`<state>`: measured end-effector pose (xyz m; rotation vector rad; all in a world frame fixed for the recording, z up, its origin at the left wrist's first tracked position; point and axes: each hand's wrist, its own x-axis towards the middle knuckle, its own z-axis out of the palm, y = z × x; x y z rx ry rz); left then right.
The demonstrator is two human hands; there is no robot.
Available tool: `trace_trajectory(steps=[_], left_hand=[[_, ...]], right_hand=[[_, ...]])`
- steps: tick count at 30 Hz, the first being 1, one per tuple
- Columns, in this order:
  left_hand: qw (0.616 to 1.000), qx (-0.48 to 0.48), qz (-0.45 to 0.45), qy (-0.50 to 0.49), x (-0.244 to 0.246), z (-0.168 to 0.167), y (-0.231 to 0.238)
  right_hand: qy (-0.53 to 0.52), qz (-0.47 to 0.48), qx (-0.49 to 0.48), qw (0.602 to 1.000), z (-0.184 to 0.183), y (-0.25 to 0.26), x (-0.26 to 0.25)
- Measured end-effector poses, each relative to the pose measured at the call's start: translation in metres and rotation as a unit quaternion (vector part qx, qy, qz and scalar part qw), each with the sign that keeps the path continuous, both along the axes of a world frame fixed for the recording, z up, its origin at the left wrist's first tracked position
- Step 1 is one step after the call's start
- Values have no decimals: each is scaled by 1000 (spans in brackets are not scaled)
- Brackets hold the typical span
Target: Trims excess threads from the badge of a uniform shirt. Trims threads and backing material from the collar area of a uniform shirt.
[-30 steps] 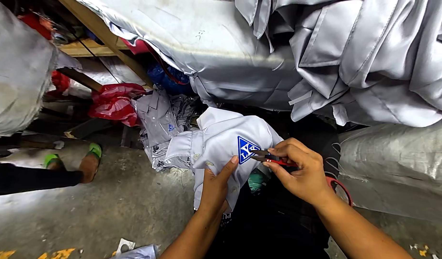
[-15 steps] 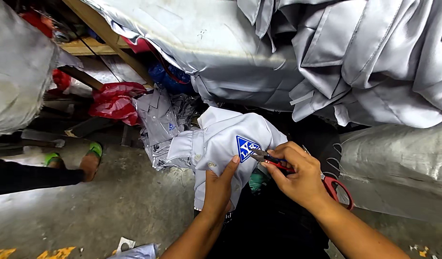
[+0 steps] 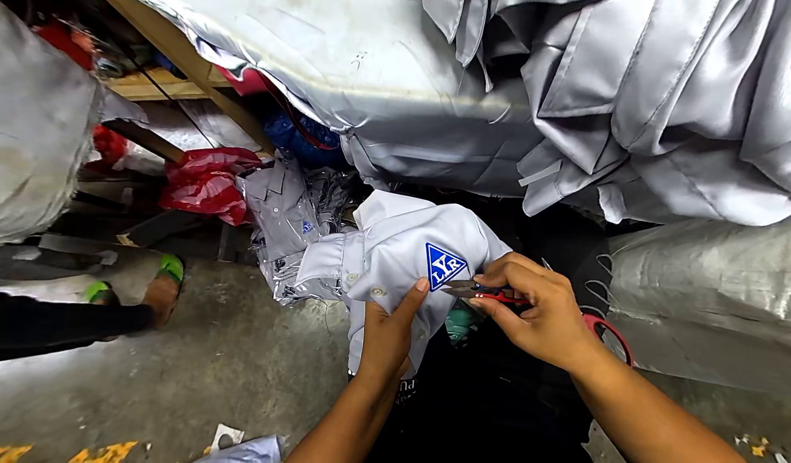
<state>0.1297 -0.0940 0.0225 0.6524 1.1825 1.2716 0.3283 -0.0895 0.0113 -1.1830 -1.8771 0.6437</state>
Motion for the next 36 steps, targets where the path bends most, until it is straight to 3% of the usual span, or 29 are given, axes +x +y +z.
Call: trace_trajectory(steps=[26,31,36], left_hand=[[999,-16,-13,-30,0,-1,2],[999,-13,-6,-39,-2,2,2],[1000,-9,0,-20,-2,4,1]], right_hand=[[-45,-3,23,999,2,11,6],[30,-8,-30,999,14,18,9],[-22,-89,103,990,48,84,-19]])
